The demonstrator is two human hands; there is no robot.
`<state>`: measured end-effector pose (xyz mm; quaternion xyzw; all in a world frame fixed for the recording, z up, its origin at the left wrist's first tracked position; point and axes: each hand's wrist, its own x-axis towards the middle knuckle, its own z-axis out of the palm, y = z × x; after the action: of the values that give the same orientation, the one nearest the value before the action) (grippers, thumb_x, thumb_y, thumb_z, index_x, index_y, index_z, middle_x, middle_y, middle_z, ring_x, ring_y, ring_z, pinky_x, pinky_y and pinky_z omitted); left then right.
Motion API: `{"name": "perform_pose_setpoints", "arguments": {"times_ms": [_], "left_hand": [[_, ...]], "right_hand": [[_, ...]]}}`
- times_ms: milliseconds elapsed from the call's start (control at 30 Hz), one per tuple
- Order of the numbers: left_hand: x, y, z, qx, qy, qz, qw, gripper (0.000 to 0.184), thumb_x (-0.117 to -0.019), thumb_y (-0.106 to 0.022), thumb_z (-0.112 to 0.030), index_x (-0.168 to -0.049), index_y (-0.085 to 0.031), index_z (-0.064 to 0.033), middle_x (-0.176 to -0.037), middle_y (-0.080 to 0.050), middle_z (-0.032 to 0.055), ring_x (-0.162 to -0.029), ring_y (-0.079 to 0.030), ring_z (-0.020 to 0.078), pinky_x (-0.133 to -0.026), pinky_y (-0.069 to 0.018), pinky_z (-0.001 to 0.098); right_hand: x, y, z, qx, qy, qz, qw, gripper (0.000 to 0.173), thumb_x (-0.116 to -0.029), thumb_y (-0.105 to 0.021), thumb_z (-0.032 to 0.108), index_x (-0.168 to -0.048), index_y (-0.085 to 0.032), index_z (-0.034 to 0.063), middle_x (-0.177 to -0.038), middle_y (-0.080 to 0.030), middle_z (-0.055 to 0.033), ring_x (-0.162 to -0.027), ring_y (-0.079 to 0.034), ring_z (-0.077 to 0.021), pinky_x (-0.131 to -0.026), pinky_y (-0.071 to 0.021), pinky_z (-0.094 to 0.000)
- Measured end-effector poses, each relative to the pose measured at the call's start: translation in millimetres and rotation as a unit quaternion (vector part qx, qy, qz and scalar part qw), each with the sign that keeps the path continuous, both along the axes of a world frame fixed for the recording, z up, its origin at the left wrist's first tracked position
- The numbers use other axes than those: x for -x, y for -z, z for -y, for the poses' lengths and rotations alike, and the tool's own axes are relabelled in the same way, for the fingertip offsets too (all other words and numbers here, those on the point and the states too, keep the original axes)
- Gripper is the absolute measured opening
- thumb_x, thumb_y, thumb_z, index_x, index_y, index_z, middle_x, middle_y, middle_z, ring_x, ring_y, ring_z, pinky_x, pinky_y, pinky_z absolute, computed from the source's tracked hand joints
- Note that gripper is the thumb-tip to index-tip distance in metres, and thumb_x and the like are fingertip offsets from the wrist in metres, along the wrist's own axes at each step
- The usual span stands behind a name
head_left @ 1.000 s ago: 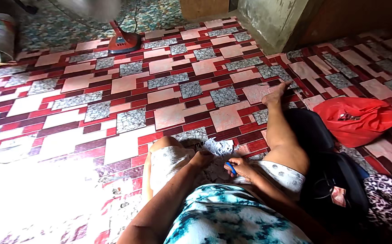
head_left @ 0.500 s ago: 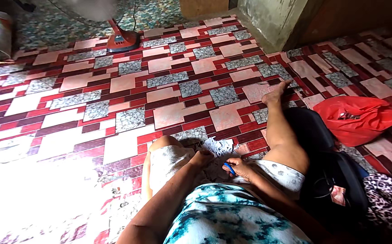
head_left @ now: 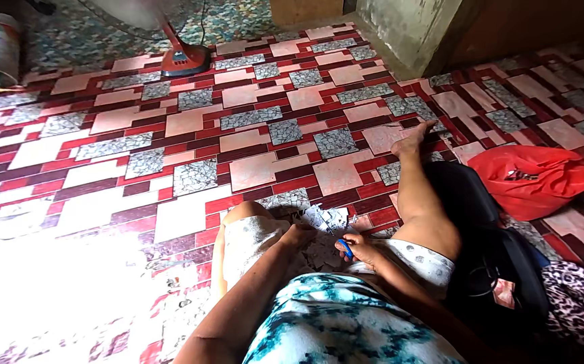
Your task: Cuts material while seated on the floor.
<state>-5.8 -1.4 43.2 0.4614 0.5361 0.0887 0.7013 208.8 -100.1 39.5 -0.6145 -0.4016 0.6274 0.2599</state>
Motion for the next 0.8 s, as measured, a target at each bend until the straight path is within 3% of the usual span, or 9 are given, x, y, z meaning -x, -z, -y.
{"name": "perform_pose_setpoints", "arguments": {"times_ms": [333, 500, 667, 800], "left_hand": [[-1.4, 0.4, 1.4, -0.02, 0.029, -0.014, 0.999, 0.016, -0.1033, -0.061, -0.013, -0.113, -0.062, -0.0004, -0.077, -0.062, 0.0018, -0.051, -0.048, 0.0044, -0.047, -0.0408, 0.0188], [-2.5, -0.9, 2.2, -0.018, 0.025, -0.02, 0.999, 0.017, -0.1036, -0.06, -0.014, -0.114, -0.063, -0.0009, -0.077, -0.062, 0.0014, -0.05, -0.047, 0.0038, -0.047, -0.0394, 0.0184], [-2.3, 1.6, 1.3, -0.018, 0.023, -0.016, 0.999, 0.017, -0.1041, -0.059, -0.014, -0.115, -0.062, -0.0005, -0.077, -0.062, 0.0016, -0.05, -0.046, 0.0039, -0.047, -0.0393, 0.0186], [-1.1, 2.6, 0.9, -0.029, 0.037, -0.02, 0.999, 0.018, -0.1042, -0.059, -0.015, -0.115, -0.062, -0.0005, -0.078, -0.062, 0.0014, -0.051, -0.047, 0.0038, -0.048, -0.0397, 0.019]], "right_hand": [[1.0, 2.4, -0.4, -0.023, 0.0, -0.007, 1.0, 0.025, -0.1003, -0.067, 0.023, -0.113, -0.064, 0.002, -0.079, -0.067, -0.0007, -0.061, -0.058, -0.0043, -0.054, -0.0451, -0.0194], [0.4, 1.6, 1.4, -0.052, 0.007, 0.004, 0.999, 0.024, -0.0972, -0.07, 0.013, -0.114, -0.064, -0.0034, -0.081, -0.068, -0.0021, -0.062, -0.06, -0.0045, -0.059, -0.0511, -0.0204], [0.0, -2.4, -0.4, 0.002, 0.011, 0.007, 1.0, 0.031, -0.102, -0.064, 0.03, -0.117, -0.062, 0.0035, -0.08, -0.067, -0.0014, -0.063, -0.06, -0.0064, -0.055, -0.0464, -0.0214], [1.1, 1.2, -0.6, -0.004, -0.023, 0.009, 1.0, 0.03, -0.1012, -0.065, 0.031, -0.114, -0.063, 0.0033, -0.081, -0.066, -0.0014, -0.064, -0.06, -0.0068, -0.057, -0.0469, -0.0221]]}}
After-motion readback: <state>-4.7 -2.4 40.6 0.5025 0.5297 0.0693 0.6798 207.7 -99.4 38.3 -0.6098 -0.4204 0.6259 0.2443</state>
